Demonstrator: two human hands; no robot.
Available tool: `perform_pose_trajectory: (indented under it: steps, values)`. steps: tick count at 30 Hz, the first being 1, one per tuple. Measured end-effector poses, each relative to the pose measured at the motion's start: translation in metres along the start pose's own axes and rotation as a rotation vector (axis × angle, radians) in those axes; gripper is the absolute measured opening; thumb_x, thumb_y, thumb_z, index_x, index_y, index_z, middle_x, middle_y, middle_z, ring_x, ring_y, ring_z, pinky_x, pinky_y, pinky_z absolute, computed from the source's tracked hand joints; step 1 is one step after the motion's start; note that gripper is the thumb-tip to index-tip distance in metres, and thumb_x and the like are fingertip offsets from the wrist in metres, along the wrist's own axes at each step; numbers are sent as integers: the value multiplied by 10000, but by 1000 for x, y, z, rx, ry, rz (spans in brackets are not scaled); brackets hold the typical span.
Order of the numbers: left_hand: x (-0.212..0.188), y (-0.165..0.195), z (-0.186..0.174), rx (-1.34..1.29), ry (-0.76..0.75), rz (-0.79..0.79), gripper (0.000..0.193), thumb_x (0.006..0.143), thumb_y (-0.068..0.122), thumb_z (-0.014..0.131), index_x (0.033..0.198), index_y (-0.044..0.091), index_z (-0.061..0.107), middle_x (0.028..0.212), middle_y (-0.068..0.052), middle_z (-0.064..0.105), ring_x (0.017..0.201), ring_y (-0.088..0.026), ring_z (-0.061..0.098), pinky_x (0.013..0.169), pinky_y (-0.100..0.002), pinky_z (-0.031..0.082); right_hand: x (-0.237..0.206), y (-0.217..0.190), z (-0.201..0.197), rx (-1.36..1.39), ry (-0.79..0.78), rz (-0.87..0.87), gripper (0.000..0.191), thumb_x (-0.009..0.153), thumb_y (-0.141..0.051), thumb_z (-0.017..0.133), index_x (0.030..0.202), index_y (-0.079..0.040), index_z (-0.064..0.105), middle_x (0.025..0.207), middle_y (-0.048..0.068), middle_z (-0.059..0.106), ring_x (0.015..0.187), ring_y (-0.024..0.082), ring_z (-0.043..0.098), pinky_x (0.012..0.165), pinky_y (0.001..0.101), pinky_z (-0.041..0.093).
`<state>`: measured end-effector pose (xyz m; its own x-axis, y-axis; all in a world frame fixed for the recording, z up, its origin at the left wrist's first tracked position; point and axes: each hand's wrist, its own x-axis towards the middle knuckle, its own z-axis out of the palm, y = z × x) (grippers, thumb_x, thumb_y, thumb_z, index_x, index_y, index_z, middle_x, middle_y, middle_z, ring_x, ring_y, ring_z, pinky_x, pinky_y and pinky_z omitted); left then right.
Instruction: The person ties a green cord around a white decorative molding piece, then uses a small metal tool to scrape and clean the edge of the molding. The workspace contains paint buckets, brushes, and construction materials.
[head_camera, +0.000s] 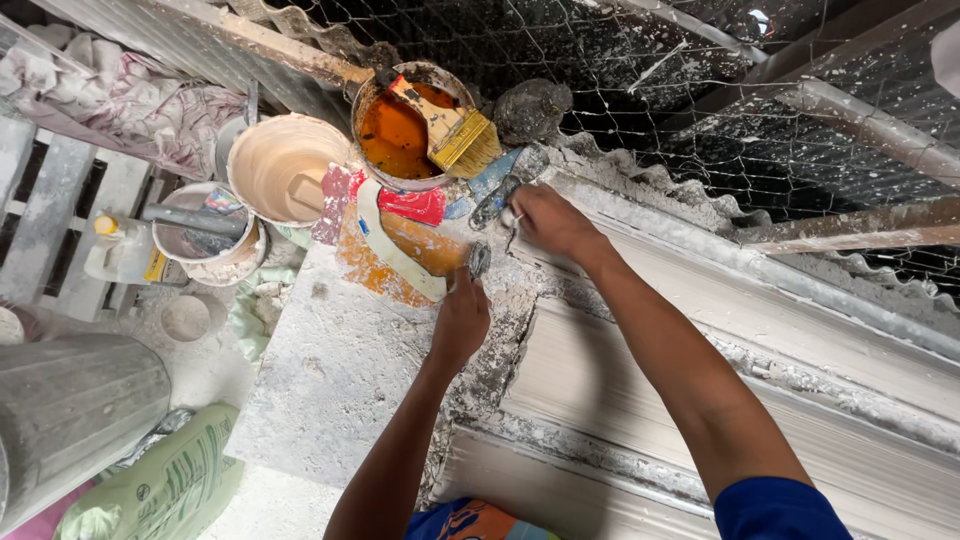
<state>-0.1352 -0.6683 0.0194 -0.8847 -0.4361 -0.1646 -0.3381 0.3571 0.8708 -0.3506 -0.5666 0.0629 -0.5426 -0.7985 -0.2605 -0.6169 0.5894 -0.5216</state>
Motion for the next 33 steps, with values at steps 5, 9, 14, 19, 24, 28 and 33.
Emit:
perform_pose_trajectory:
  steps: [5, 9, 14, 19, 24, 28, 33]
  values:
    - [5, 4, -7, 16, 53, 125, 390, 1019, 116, 459, 1370, -25, 364, 927, -381, 628, 825, -574, 624, 634, -622, 494, -20, 8, 6, 418, 13, 83, 143, 957, -19, 484, 1099, -33, 479, 1147, 125, 635, 1113, 237, 648, 978, 449, 534]
    - [18, 5, -6, 135, 62, 160, 300, 1042, 123, 483, 1296, -16, 405, 1013, -397, 618, 871, -573, 622, 663, -619, 506, -33, 4, 3, 305, 17, 91, 279, 977, -167, 535, 1239, -79, 575, 1147, 117, 598, 1093, 235, 583, 961, 461, 489]
    - [43, 7, 2, 203, -118, 90, 236, 1060, 154, 453, 1251, 18, 428, 916, -303, 693, 849, -511, 680, 716, -622, 526, -30, -2, 7, -117, -55, 193, 486, 937, -531, 679, 1081, -71, 623, 1048, 108, 560, 1030, 272, 523, 930, 453, 495]
    - [69, 7, 7, 546, -120, 301, 253, 955, 109, 507, 1200, 56, 474, 830, -212, 718, 703, -431, 707, 605, -551, 560, -35, 10, 38, -115, 297, 25, 377, 922, -378, 639, 968, -4, 650, 1051, 145, 547, 1009, 296, 487, 887, 421, 520]
    - [77, 0, 1, 861, -75, 530, 134, 1022, 174, 534, 1130, 96, 518, 729, -76, 682, 582, -248, 715, 465, -388, 563, -31, 25, 43, -68, 395, -3, 234, 1006, -198, 547, 912, -25, 674, 1084, 175, 599, 944, 264, 537, 856, 415, 541]
    - [72, -3, -2, 891, -40, 601, 163, 984, 172, 562, 1124, 96, 524, 728, -66, 677, 571, -220, 710, 436, -371, 550, -22, 10, 19, 112, 189, 278, 230, 979, -203, 536, 908, -7, 631, 918, 161, 652, 788, 261, 628, 781, 429, 582]
    - [71, -2, -5, 871, -101, 574, 174, 972, 154, 562, 1128, 86, 525, 739, -76, 682, 565, -230, 711, 437, -373, 553, -16, -5, -7, 253, -137, 477, 144, 1030, -212, 494, 1091, -87, 456, 858, 199, 650, 749, 287, 634, 740, 463, 540]
